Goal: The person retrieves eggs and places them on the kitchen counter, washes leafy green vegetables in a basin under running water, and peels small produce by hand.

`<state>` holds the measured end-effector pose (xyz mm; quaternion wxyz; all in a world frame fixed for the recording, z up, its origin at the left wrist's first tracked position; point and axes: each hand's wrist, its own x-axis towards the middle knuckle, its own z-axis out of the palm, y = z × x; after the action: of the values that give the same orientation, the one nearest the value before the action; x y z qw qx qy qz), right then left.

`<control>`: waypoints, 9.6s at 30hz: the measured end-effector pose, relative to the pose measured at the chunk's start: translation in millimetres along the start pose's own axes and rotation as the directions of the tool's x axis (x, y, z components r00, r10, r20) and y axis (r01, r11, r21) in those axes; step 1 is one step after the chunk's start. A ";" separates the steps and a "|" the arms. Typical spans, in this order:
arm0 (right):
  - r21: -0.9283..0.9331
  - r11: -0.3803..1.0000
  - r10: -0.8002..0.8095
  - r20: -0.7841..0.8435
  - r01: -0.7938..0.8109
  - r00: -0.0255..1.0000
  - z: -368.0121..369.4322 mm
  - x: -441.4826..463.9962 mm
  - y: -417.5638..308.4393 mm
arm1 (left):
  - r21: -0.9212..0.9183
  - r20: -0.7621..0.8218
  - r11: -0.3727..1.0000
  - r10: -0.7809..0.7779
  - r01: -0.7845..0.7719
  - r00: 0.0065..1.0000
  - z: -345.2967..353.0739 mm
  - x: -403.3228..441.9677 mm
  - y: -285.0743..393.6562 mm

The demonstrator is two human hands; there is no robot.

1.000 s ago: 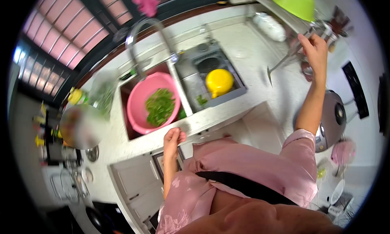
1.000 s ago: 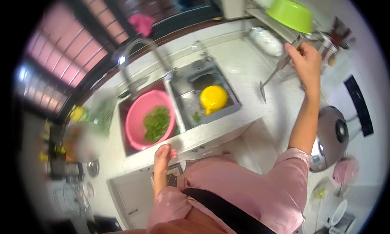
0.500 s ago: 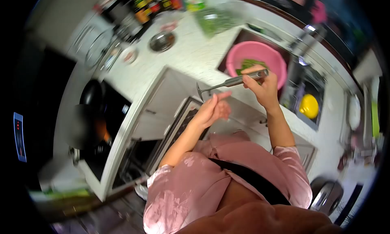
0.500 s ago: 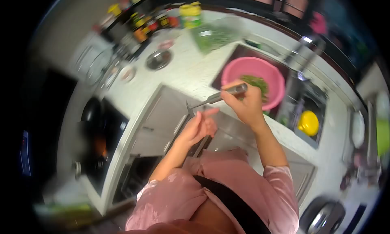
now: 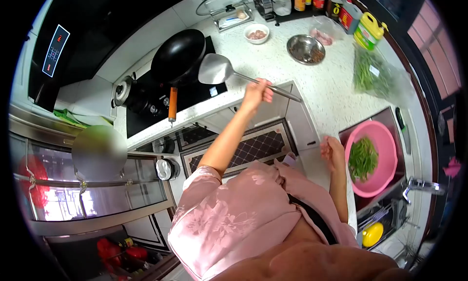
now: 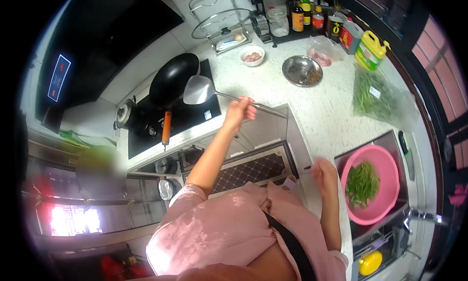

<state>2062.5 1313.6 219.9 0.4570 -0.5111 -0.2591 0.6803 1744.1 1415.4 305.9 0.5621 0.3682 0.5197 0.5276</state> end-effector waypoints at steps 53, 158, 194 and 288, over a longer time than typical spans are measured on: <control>-0.941 0.303 -0.189 -0.214 -0.150 0.958 -348.4 105.7 86.8 | 0.442 0.507 0.812 -0.577 0.381 0.640 294.7 15.8 -164.9; -0.797 0.527 -0.299 -0.498 -0.295 0.814 -373.1 86.9 146.7 | 0.873 0.210 0.417 -0.788 0.252 0.579 376.9 -2.7 -415.8; 0.282 0.919 -0.113 -0.485 0.277 0.867 -381.5 201.7 28.8 | 0.895 0.447 0.304 -0.584 -0.328 0.678 384.2 -14.0 -400.5; -0.696 0.710 -0.596 -0.515 0.106 0.616 -395.1 72.3 85.6 | 0.585 0.371 0.762 -0.556 0.277 0.744 394.6 1.2 -306.6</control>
<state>2395.9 1294.1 -19.0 0.4636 -0.7831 -0.3648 0.1970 2192.4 1416.9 85.0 0.6747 0.4978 0.5337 0.1104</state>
